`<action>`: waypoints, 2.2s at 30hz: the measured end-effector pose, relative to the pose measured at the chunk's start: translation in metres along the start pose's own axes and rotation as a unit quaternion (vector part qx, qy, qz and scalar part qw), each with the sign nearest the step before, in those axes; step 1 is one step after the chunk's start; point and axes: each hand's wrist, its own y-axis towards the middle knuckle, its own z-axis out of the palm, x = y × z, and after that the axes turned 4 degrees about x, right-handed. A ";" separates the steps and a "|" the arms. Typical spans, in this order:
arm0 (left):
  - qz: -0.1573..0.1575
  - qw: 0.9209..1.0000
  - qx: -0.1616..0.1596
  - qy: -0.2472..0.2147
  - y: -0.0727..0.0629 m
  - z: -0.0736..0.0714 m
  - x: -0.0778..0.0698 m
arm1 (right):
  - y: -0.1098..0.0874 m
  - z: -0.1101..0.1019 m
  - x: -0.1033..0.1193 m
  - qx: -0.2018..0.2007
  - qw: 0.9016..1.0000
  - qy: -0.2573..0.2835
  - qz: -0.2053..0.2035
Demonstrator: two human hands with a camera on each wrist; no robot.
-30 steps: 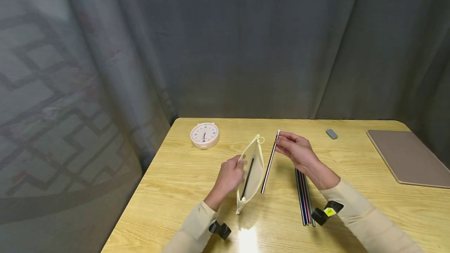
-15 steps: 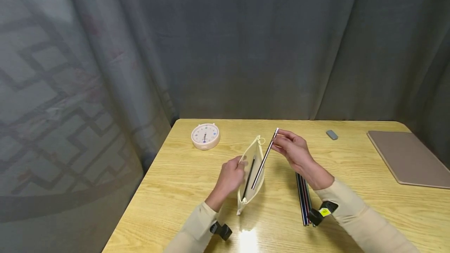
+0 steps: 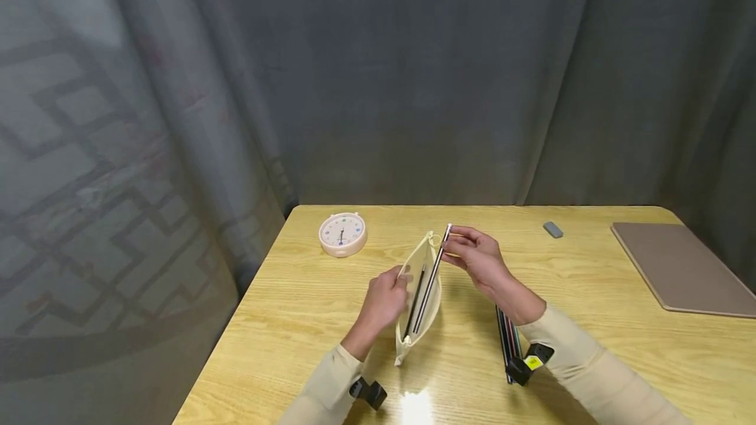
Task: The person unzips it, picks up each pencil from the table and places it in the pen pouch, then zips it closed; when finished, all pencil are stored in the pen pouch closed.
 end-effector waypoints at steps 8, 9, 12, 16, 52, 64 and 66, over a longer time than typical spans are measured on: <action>-0.006 1.000 -0.008 -0.011 0.000 0.000 0.000 | -0.002 0.009 -0.003 0.003 1.000 -0.011 -0.003; -0.006 1.000 -0.008 -0.013 0.000 0.000 0.000 | -0.002 0.010 -0.004 0.004 1.000 -0.015 -0.004; -0.006 1.000 -0.011 -0.015 0.000 0.000 0.000 | -0.002 0.013 -0.005 0.006 1.000 -0.023 -0.006; -0.005 1.000 -0.013 -0.018 0.001 0.000 0.000 | -0.003 0.016 -0.007 0.009 1.000 -0.026 -0.002; -0.008 0.999 -0.019 -0.025 0.006 0.004 -0.002 | -0.004 0.007 -0.008 0.066 0.994 -0.083 -0.021; -0.023 0.999 -0.013 -0.039 0.008 0.003 0.001 | -0.003 -0.061 0.000 0.097 0.991 0.080 0.048; -0.024 0.999 -0.013 -0.040 0.007 0.003 0.001 | -0.003 -0.073 -0.003 0.102 0.987 0.109 0.066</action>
